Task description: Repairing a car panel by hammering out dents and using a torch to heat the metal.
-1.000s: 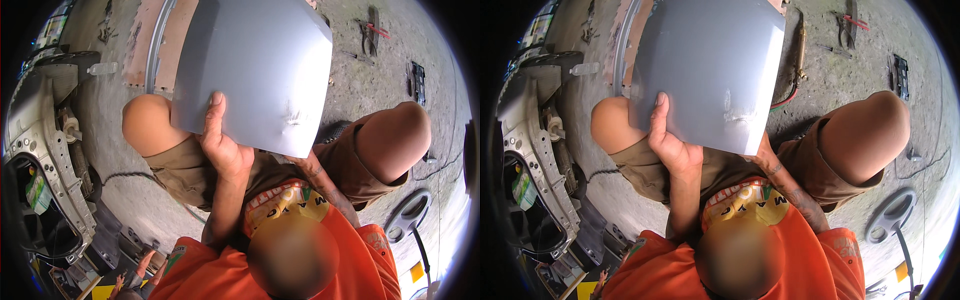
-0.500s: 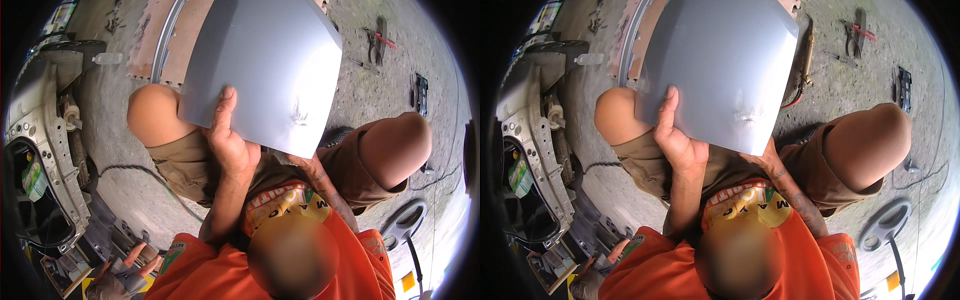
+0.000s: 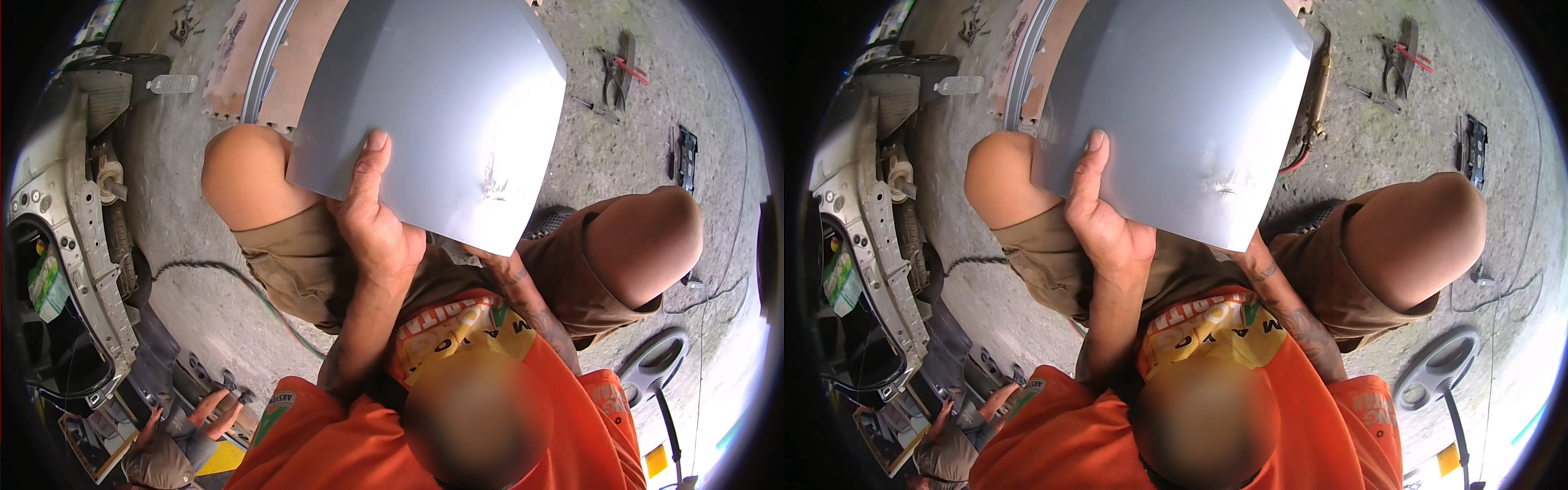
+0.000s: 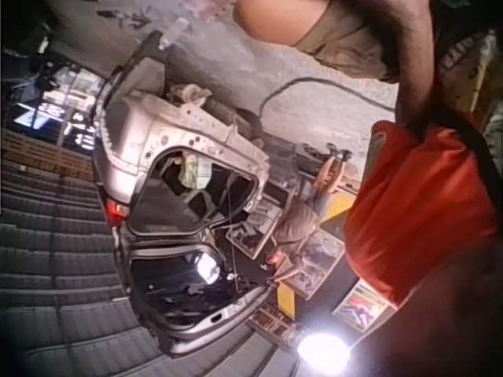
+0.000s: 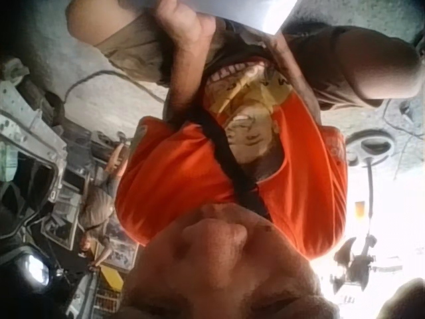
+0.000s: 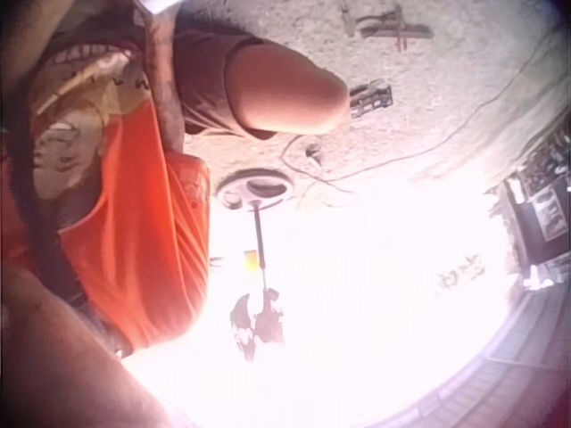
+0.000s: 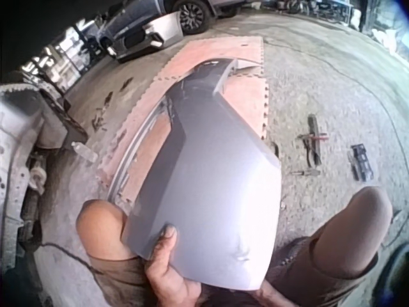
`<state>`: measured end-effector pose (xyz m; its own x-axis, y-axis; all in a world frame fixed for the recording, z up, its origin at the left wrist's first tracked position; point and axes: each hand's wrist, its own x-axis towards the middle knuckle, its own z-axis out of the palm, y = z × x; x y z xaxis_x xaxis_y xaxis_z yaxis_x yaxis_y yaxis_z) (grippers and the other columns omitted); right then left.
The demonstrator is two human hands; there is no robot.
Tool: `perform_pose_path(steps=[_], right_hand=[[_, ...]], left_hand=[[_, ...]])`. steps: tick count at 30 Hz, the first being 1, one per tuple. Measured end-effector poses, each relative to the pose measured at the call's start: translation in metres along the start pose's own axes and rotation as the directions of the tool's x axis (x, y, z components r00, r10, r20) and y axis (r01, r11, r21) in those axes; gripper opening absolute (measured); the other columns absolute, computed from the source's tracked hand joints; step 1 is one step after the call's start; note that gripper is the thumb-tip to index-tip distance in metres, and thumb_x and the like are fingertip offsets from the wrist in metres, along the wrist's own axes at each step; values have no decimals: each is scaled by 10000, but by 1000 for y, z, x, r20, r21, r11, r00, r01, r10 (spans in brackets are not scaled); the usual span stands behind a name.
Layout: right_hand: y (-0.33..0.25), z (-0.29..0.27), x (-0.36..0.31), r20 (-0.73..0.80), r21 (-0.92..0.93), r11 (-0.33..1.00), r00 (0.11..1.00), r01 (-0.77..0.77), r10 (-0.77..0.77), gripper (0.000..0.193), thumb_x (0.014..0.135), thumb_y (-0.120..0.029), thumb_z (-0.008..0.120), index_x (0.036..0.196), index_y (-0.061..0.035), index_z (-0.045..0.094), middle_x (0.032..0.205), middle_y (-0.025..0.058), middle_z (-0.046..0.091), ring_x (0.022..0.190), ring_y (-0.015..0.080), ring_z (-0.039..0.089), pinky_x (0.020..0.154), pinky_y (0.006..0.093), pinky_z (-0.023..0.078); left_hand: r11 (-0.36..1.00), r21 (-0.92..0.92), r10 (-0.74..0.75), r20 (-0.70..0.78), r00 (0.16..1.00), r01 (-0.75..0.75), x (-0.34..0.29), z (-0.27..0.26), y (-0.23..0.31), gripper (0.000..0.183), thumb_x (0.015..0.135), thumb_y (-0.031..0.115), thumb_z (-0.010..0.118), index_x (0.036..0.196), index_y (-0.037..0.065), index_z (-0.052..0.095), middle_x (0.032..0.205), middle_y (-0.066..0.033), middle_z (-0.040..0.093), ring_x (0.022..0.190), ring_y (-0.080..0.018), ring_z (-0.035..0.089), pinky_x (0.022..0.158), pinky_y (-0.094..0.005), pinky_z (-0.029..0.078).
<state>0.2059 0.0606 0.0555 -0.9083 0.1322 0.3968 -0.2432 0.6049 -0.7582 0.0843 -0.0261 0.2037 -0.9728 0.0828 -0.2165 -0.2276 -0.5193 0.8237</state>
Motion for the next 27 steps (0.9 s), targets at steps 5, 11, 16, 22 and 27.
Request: perform_pose_path(steps=[5, 11, 16, 22, 27], right_hand=[[-4, 0, -1, 35, 33, 999, 999, -7, 6, 274, 851, -104, 590, 1113, -66, 661, 1052, 108, 667, 960, 275, 631, 827, 413, 517], [-5, -6, 3, 83, 42, 999, 996, -31, 27, 272, 855, -113, 596, 1116, -64, 657, 1054, 105, 666, 963, 269, 629, 835, 404, 514], [-8, -2, 7, 91, 57, 996, 994, -65, 60, 271, 859, -121, 601, 1119, -62, 654, 1056, 103, 665, 965, 265, 627, 842, 396, 512], [-12, 0, 9, 63, 74, 988, 989, -135, 130, 271, 864, -130, 608, 1122, -60, 650, 1058, 100, 663, 968, 259, 625, 850, 387, 509], [-25, 7, 7, 7, 92, 976, 980, -199, 199, 271, 868, -138, 613, 1124, -59, 647, 1060, 97, 662, 970, 255, 623, 857, 379, 506]], left_hand=[[999, 16, 48, -5, 999, -48, 0, -2, 2, 337, 966, 210, 562, 1220, -11, 581, 1180, -80, 616, 1088, -183, 594, 929, -327, 484], [987, -164, -6, -7, 1000, 5, 0, -7, -1, 304, 903, 37, 621, 1198, -26, 588, 1149, -93, 633, 1040, -191, 626, 918, -327, 522], [987, -159, -35, -45, 998, 27, -5, -3, -2, 291, 888, 45, 648, 1168, -17, 600, 1117, -79, 635, 1026, -189, 625, 910, -328, 521], [997, -83, -6, -10, 1000, 5, -1, -2, 0, 245, 951, 187, 584, 1110, 10, 643, 1098, -77, 648, 1045, -188, 607, 912, -335, 492], [995, -92, -47, -46, 998, 43, -6, 9, 7, 222, 957, 171, 576, 1103, 19, 646, 1103, -73, 648, 1036, -187, 610, 905, -336, 494]])
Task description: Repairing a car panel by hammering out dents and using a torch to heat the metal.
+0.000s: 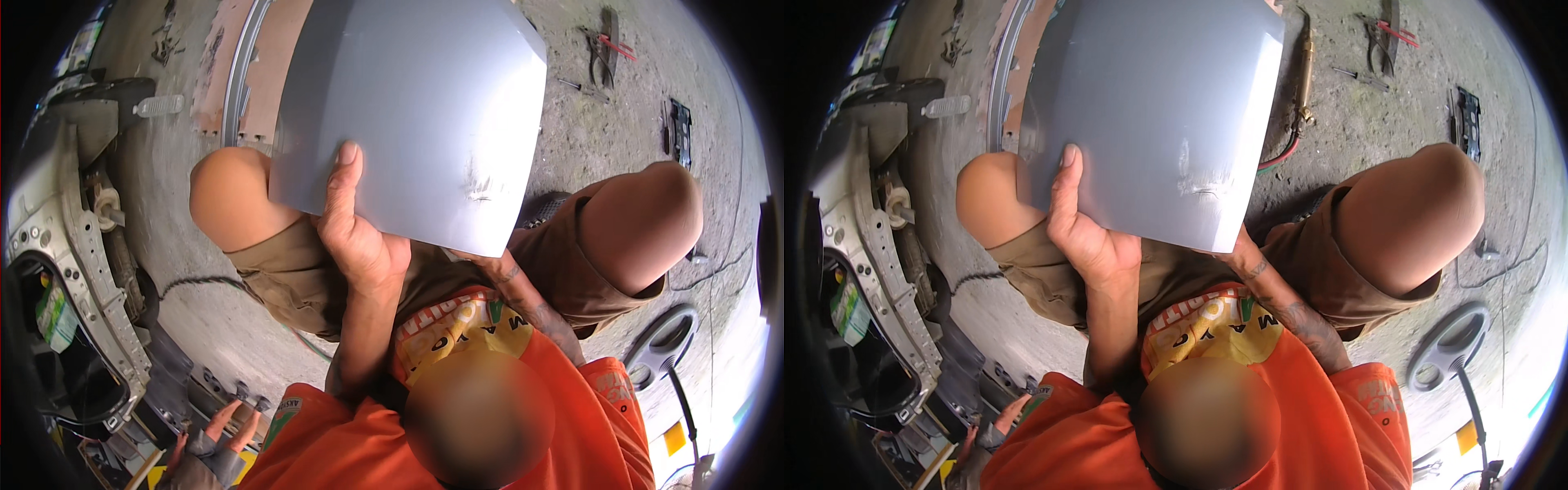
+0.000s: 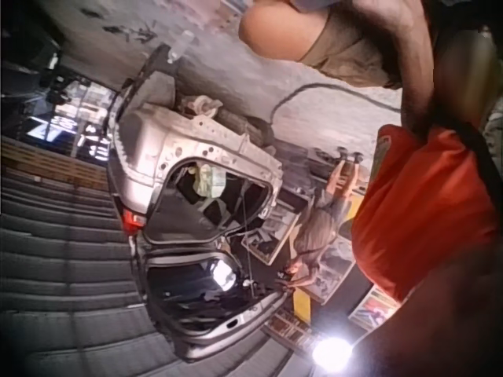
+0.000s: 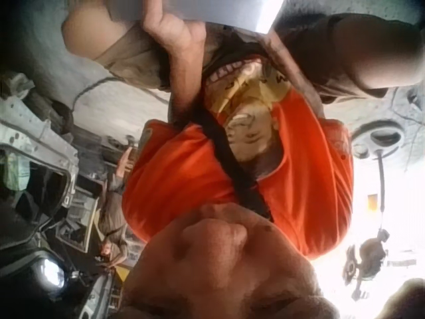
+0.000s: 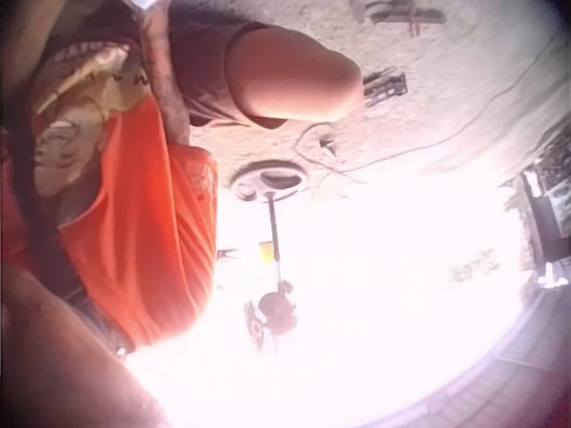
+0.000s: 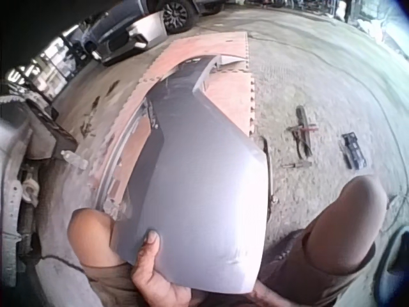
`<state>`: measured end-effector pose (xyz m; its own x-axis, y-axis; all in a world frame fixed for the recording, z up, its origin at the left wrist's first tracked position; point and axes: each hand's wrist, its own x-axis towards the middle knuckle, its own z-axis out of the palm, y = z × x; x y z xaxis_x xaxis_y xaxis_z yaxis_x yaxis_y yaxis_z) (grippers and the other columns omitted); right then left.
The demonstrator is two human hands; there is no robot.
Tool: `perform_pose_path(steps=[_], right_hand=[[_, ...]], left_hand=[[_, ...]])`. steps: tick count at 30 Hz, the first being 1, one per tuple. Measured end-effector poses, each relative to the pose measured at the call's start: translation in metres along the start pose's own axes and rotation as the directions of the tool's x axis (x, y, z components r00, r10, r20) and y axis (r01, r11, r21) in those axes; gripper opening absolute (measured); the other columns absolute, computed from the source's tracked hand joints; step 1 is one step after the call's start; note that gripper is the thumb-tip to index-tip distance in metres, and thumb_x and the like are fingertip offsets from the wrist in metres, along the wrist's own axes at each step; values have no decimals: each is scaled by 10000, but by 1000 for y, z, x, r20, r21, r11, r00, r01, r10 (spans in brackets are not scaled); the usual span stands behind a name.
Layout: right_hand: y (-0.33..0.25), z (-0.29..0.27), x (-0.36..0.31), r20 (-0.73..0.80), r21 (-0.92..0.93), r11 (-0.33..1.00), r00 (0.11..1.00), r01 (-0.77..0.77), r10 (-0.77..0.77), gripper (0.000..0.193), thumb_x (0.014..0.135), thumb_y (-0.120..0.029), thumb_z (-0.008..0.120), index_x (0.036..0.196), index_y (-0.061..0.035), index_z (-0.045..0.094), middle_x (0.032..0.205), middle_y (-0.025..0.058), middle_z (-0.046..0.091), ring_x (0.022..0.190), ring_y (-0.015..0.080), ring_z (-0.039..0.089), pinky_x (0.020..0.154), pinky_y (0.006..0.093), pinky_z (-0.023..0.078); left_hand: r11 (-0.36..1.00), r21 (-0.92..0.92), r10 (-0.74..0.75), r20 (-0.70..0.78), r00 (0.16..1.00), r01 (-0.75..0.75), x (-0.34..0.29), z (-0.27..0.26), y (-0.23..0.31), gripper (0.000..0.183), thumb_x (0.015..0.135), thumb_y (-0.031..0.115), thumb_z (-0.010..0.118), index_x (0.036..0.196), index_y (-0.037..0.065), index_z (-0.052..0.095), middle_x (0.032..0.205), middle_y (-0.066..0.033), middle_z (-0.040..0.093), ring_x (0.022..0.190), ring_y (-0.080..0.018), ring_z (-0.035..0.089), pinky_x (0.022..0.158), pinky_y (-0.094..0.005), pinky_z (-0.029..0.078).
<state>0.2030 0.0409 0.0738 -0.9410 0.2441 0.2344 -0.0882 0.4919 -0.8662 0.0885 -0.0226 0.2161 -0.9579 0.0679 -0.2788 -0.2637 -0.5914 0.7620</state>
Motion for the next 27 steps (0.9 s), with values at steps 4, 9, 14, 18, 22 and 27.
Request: perform_pose_path(steps=[4, 9, 14, 18, 22, 27], right_hand=[[3, -1, 3, -55, 12, 998, 997, -59, 59, 271, 871, -144, 617, 1126, -58, 644, 1061, 96, 661, 972, 251, 621, 862, 373, 504], [-1, 1, 6, -93, 32, 993, 989, -116, 118, 272, 875, -152, 623, 1129, -56, 641, 1063, 93, 660, 975, 246, 619, 868, 366, 502], [-6, 3, 10, -58, 67, 991, 991, -113, 117, 274, 878, -159, 628, 1132, -54, 638, 1064, 91, 659, 977, 242, 617, 875, 358, 499], [-3, -8, 5, 22, 98, 993, 998, -68, 66, 276, 882, -165, 632, 1134, -53, 635, 1066, 89, 659, 979, 238, 615, 880, 352, 497], [-4, -9, 9, 92, 116, 993, 996, -32, 21, 278, 884, -170, 635, 1135, -52, 634, 1067, 88, 658, 980, 235, 614, 884, 347, 495], [9, -9, 0, 121, -610, 722, 940, 325, -320, 317, 956, -195, 486, 1192, -44, 634, 1073, 98, 653, 955, 233, 634, 837, 417, 549]], left_hand=[[999, -5, -45, 98, 994, 46, -2, 1, 3, 249, 958, 189, 580, 1132, 18, 628, 1108, -73, 642, 1027, -196, 612, 890, -341, 501], [998, 26, -57, 133, 989, 54, 1, -6, 2, 308, 959, 252, 581, 1147, 10, 609, 1103, -83, 638, 1017, -209, 614, 873, -348, 508], [1000, 22, -17, 91, 996, 15, -2, -4, -6, 278, 964, 227, 570, 1138, 16, 617, 1098, -78, 641, 1010, -203, 617, 880, -343, 502], [999, 21, 30, 6, 1000, -30, -1, -4, -9, 237, 962, 193, 566, 1103, 18, 642, 1096, -73, 653, 1029, -195, 619, 902, -334, 497], [999, 24, 40, -9, 999, -40, 1, -10, -4, 257, 955, 187, 571, 1135, 13, 628, 1122, -80, 647, 1057, -197, 614, 921, -334, 494], [997, 23, 69, 50, 996, -70, 3, -14, -5, 323, 949, 185, 572, 1213, 1, 584, 1192, -91, 620, 1116, -207, 591, 962, -347, 481]])
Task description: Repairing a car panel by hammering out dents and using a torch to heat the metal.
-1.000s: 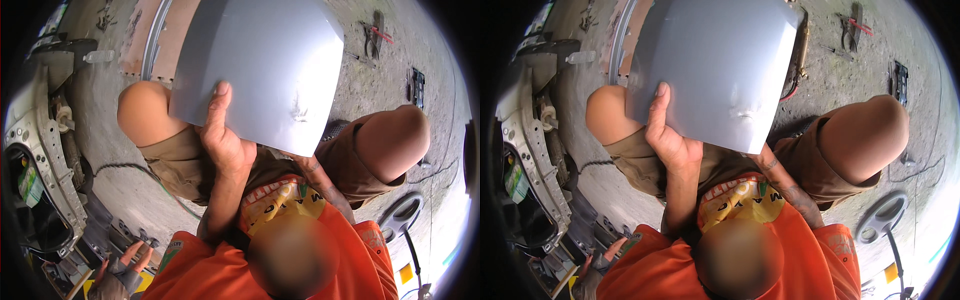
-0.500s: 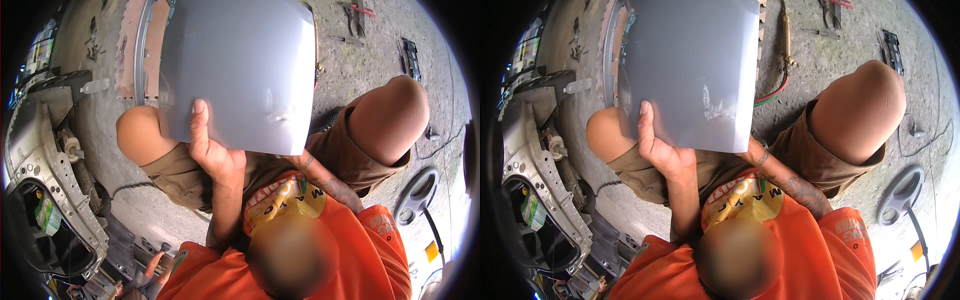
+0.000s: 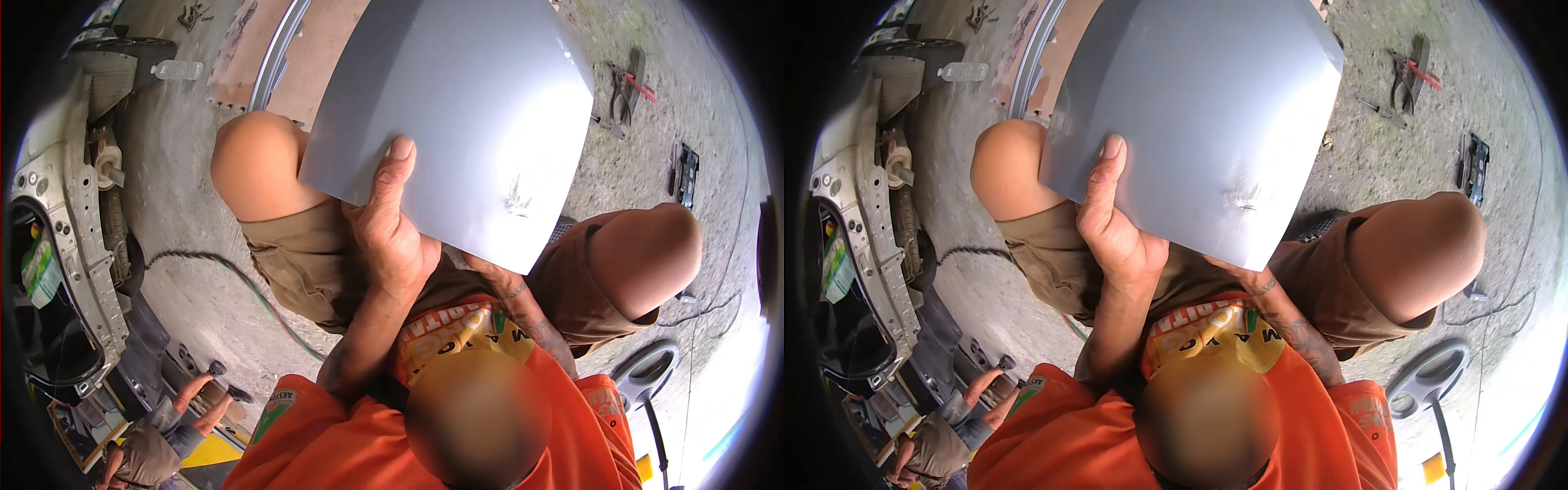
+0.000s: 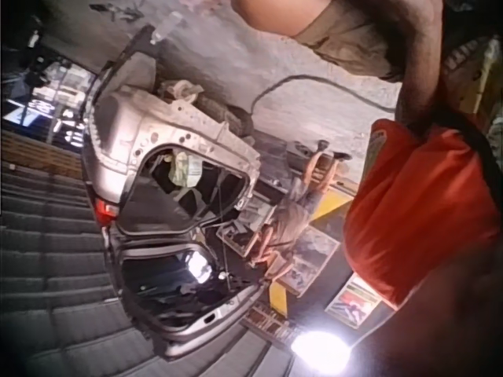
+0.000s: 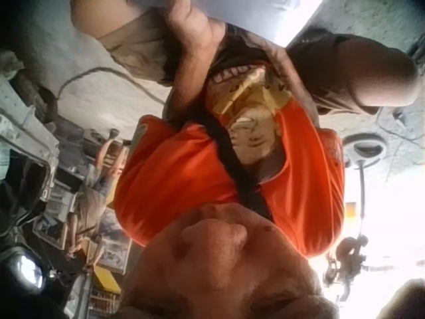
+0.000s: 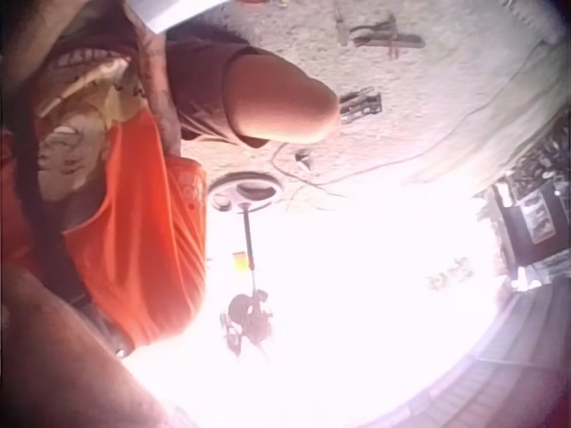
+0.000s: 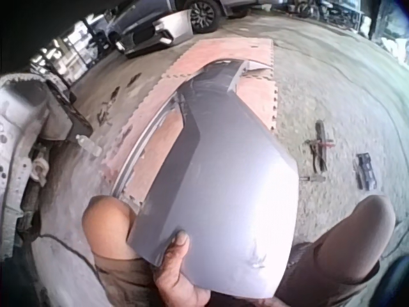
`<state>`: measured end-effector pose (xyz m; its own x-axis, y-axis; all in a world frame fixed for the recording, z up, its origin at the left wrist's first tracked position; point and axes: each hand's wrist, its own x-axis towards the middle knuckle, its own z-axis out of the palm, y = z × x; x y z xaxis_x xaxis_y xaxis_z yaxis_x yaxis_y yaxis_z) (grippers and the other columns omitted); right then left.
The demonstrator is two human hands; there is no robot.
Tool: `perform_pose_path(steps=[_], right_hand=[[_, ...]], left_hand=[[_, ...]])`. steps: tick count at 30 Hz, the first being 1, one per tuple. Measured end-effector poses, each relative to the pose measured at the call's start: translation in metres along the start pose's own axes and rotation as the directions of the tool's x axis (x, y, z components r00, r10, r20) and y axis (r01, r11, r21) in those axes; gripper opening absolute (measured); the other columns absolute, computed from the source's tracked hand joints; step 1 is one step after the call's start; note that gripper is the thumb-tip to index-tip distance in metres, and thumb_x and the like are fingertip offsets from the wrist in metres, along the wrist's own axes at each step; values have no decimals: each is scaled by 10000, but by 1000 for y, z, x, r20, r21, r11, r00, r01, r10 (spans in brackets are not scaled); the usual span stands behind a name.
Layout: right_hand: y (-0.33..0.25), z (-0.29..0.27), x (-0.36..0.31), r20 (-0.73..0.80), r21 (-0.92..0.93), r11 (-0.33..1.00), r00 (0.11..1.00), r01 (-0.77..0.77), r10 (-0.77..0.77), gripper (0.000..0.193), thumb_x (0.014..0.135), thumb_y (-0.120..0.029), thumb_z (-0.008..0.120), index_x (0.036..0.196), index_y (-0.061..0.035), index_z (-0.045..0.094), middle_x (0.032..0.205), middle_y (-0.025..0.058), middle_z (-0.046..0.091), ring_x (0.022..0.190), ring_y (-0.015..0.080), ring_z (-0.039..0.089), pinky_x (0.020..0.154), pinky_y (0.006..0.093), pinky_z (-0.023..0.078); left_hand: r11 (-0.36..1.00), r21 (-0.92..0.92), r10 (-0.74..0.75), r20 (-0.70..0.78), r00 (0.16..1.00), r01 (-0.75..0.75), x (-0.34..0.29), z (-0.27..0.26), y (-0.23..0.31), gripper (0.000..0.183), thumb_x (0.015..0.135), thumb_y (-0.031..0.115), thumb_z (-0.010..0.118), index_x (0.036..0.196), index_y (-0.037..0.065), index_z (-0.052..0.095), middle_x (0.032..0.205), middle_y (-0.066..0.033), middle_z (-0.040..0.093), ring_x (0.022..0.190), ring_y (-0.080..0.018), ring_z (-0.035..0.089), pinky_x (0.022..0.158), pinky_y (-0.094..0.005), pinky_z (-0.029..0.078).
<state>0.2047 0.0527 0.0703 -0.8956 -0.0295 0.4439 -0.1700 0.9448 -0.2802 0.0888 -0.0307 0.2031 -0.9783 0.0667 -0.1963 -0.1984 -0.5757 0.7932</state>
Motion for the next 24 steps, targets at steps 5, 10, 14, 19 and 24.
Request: perform_pose_path(steps=[5, 10, 14, 19, 24], right_hand=[[1, 19, -16, 31, -527, 812, 961, 250, -276, 319, 944, -211, 499, 1182, -56, 643, 1083, 93, 653, 919, 235, 651, 764, 435, 586], [-4, -11, 14, 624, 97, 959, 767, -266, 149, 296, 933, -184, 510, 1162, -72, 659, 1079, 96, 654, 927, 240, 649, 779, 419, 576], [1, 16, -18, 52, -87, 996, 999, 4, 0, 285, 926, -178, 517, 1141, -69, 670, 1077, 101, 655, 928, 247, 650, 774, 415, 570], [-5, 18, -12, 357, 193, 932, 907, -306, 223, 285, 918, -174, 524, 1128, -51, 672, 1080, 111, 652, 927, 251, 652, 775, 416, 570], [0, 11, -9, 211, 182, 959, 961, -219, 180, 303, 912, -163, 526, 1152, -29, 654, 1084, 111, 650, 929, 250, 650, 779, 422, 571]], left_hand=[[980, -189, -60, -26, 998, 54, 1, 4, 4, 293, 881, 31, 666, 1166, 26, 597, 1101, -47, 628, 995, -144, 612, 888, -295, 514], [980, -201, -17, -17, 1000, 13, 1, 1, 1, 306, 870, 22, 676, 1166, 25, 594, 1091, -47, 623, 988, -140, 608, 876, -290, 509], [995, -105, 1, 13, 1000, 0, 0, 7, -3, 372, 900, 79, 616, 1258, 11, 540, 1197, -76, 595, 1106, -181, 569, 968, -335, 459], [997, -81, -10, 45, 999, 13, -2, -1, -4, 408, 942, 144, 550, 1321, -5, 522, 1287, -101, 586, 1201, -220, 554, 1042, -366, 433], [998, -57, -29, -28, 999, 27, -2, 3, -3, 306, 954, 172, 555, 1204, 0, 599, 1205, -88, 618, 1126, -198, 581, 972, -342, 461]])
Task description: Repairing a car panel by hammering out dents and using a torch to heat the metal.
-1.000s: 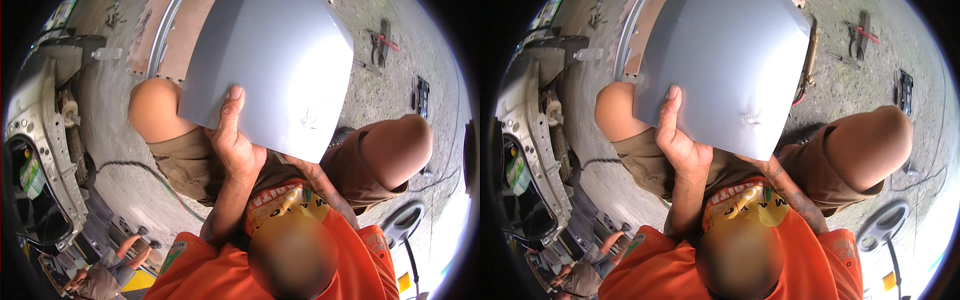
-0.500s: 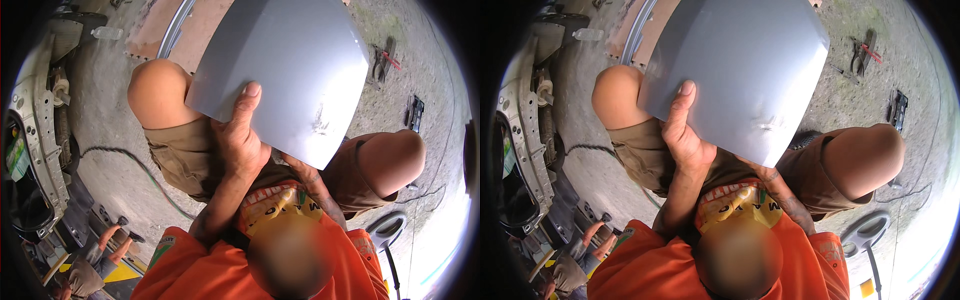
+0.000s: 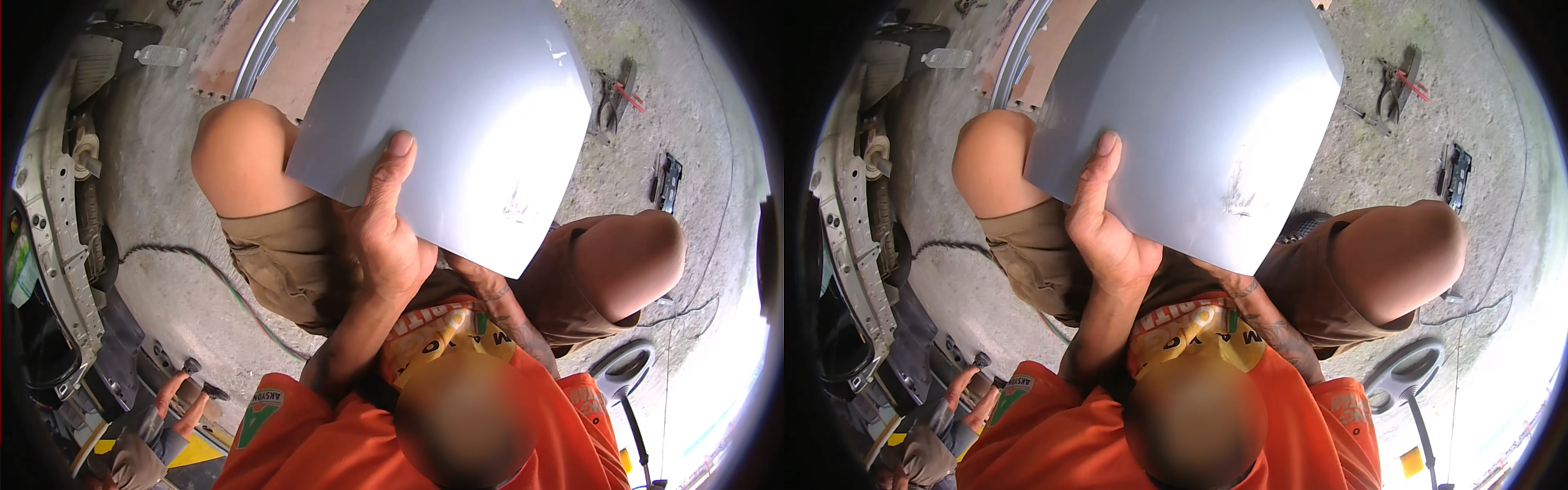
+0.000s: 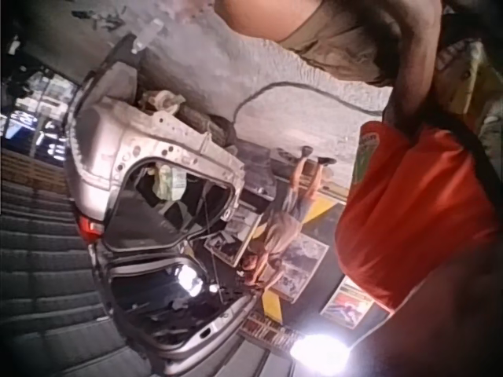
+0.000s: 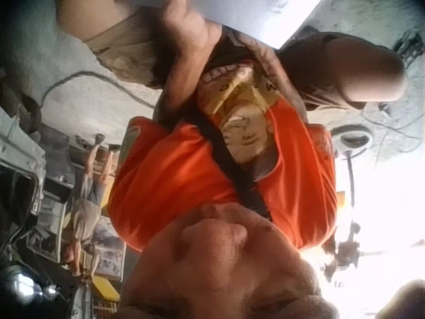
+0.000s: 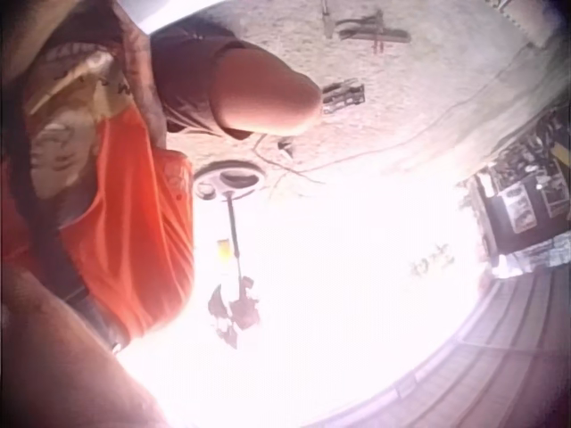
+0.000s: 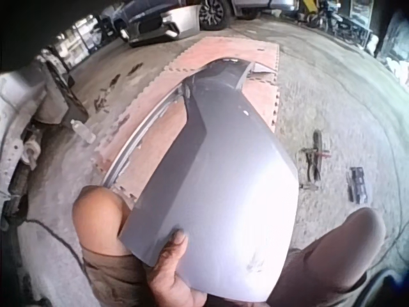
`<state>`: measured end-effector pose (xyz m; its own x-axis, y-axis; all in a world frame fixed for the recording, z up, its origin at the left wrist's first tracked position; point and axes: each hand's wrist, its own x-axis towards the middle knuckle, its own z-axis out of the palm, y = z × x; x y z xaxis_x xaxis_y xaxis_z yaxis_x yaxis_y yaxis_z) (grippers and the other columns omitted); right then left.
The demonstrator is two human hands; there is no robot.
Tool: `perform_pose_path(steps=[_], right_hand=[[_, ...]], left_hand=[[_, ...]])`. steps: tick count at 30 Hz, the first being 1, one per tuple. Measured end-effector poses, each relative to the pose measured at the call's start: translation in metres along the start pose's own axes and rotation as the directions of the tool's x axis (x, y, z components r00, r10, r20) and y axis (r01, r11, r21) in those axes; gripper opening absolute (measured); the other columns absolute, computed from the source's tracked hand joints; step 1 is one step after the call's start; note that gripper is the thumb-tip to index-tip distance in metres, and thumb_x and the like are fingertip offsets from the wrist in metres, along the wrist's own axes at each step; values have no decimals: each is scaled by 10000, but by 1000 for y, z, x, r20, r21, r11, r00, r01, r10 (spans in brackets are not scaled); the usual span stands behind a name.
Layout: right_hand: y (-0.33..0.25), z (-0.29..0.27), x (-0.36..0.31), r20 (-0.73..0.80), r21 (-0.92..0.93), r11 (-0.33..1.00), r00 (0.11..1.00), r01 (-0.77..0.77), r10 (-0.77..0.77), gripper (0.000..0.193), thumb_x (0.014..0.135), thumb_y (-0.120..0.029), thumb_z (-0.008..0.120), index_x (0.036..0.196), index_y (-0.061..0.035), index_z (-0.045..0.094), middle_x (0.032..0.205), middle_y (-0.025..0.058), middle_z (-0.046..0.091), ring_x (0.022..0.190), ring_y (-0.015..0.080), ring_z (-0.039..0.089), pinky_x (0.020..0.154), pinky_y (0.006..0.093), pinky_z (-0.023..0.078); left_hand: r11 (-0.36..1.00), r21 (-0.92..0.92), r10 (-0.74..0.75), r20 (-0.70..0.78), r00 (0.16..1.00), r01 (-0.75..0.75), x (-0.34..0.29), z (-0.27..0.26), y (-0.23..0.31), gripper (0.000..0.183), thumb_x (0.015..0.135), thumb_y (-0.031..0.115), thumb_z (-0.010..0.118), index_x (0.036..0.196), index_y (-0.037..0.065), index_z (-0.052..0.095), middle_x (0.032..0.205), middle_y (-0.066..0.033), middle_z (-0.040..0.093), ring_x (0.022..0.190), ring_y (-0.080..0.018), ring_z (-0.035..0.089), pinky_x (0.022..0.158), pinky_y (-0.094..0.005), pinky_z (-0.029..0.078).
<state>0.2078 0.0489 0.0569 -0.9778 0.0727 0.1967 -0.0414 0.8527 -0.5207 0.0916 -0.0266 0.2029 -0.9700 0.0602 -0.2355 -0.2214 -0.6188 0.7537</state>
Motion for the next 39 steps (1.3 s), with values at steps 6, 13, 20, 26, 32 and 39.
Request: perform_pose_path(steps=[6, 13, 20, 26, 32, 39], right_hand=[[0, 13, -9, 22, 375, 912, 986, -164, 168, 299, 928, -147, 499, 1144, -5, 650, 1073, 128, 661, 957, 263, 660, 802, 427, 567], [-13, 4, 3, 45, 673, 688, 944, -270, 327, 257, 916, -129, 566, 1108, 15, 658, 1087, 121, 665, 959, 209, 653, 794, 368, 556], [-23, -14, 35, 152, 927, 231, 858, -296, 490, 256, 901, -122, 601, 1105, 20, 659, 1080, 114, 672, 949, 185, 649, 792, 347, 549], [-28, -40, 56, 292, 954, -185, 861, -235, 416, 259, 887, -117, 630, 1103, 24, 659, 1074, 108, 677, 941, 164, 645, 790, 328, 543], [-23, -70, 55, 260, 958, -3, 865, -286, 430, 317, 818, -109, 715, 1105, 15, 665, 962, 85, 720, 879, 118, 642, 800, 286, 519], [-21, -84, 51, 131, 946, 222, 908, -235, 399, 334, 813, -97, 707, 1122, 21, 659, 1022, 103, 722, 968, 136, 645, 878, 298, 505]], left_hand=[[1000, 10, -5, -18, 1000, 5, -2, -1, 1, 267, 954, 192, 579, 1141, 8, 629, 1139, -79, 636, 1077, -188, 599, 945, -330, 474], [1000, -4, 0, 36, 999, 0, 6, -9, 8, 274, 944, 219, 599, 1112, 5, 633, 1098, -86, 649, 1015, -202, 621, 886, -337, 497], [992, -26, -117, 102, 988, 121, 3, 11, 12, 325, 950, 248, 589, 1151, -7, 613, 1120, -96, 641, 1037, -219, 613, 897, -352, 499], [994, 70, -86, 77, 993, 80, 3, 20, 28, 301, 940, 228, 603, 1134, -2, 617, 1114, -91, 640, 1033, -215, 614, 897, -350, 507], [998, 13, -55, 39, 998, 54, 4, 33, 44, 269, 951, 178, 569, 1149, 1, 611, 1122, -82, 641, 1026, -198, 623, 886, -335, 512], [997, 74, -4, 17, 1000, 3, -2, 43, 47, 287, 953, 170, 573, 1181, -6, 579, 1105, -74, 629, 1017, -193, 618, 871, -323, 509]])
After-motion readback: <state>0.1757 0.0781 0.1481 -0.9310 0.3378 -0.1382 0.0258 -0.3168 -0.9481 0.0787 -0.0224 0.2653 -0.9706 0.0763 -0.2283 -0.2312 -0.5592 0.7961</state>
